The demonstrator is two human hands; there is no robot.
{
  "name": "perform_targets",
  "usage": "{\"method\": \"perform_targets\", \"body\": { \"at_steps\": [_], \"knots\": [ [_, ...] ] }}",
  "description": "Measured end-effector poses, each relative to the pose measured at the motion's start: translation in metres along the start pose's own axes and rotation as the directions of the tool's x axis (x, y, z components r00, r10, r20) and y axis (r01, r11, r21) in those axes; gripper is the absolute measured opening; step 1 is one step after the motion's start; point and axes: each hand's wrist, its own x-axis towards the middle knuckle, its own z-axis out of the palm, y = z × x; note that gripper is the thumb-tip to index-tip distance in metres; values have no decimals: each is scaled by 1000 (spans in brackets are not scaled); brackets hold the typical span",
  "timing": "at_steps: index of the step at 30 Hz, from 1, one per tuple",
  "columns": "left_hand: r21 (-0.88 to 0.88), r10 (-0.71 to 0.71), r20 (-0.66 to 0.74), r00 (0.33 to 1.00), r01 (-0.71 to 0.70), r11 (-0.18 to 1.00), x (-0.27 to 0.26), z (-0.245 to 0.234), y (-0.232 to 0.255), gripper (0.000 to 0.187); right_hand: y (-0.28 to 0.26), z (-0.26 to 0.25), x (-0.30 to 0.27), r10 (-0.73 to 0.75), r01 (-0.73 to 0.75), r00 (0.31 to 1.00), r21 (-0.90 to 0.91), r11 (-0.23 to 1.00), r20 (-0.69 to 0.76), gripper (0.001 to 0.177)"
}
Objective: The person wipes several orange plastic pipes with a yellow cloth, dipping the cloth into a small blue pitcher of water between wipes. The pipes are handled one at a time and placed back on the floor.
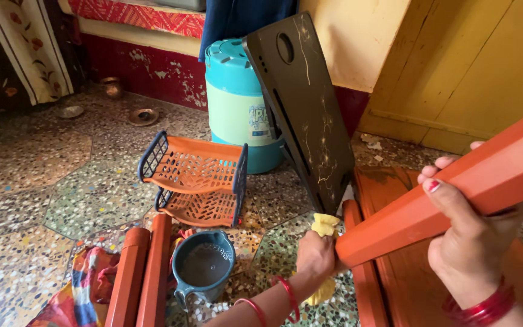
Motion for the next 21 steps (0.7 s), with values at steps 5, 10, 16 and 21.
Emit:
{"method": "perform_targets", "body": {
  "at_steps": [5, 10, 16, 21],
  "knots": [
    [94, 46, -32, 998, -43, 995, -12, -31, 14, 36, -6, 11, 3, -38, 33, 996, -61, 998, -75, 40],
    [93, 78, 22, 997, -80, 992, -32, -41, 37, 41, -4, 7, 17, -17, -8, 956, -84, 996, -292, 32],
    [254, 469, 230, 853, -518, 817, -91, -42, 61, 46, 11, -35, 27, 33, -68, 927, -80, 994, -375, 25],
    [324, 522, 413, 746, -656, 682, -120, -61, 91, 140, 30, -63, 30, 346, -351, 854, 61, 934, -387, 16]
  ]
}}
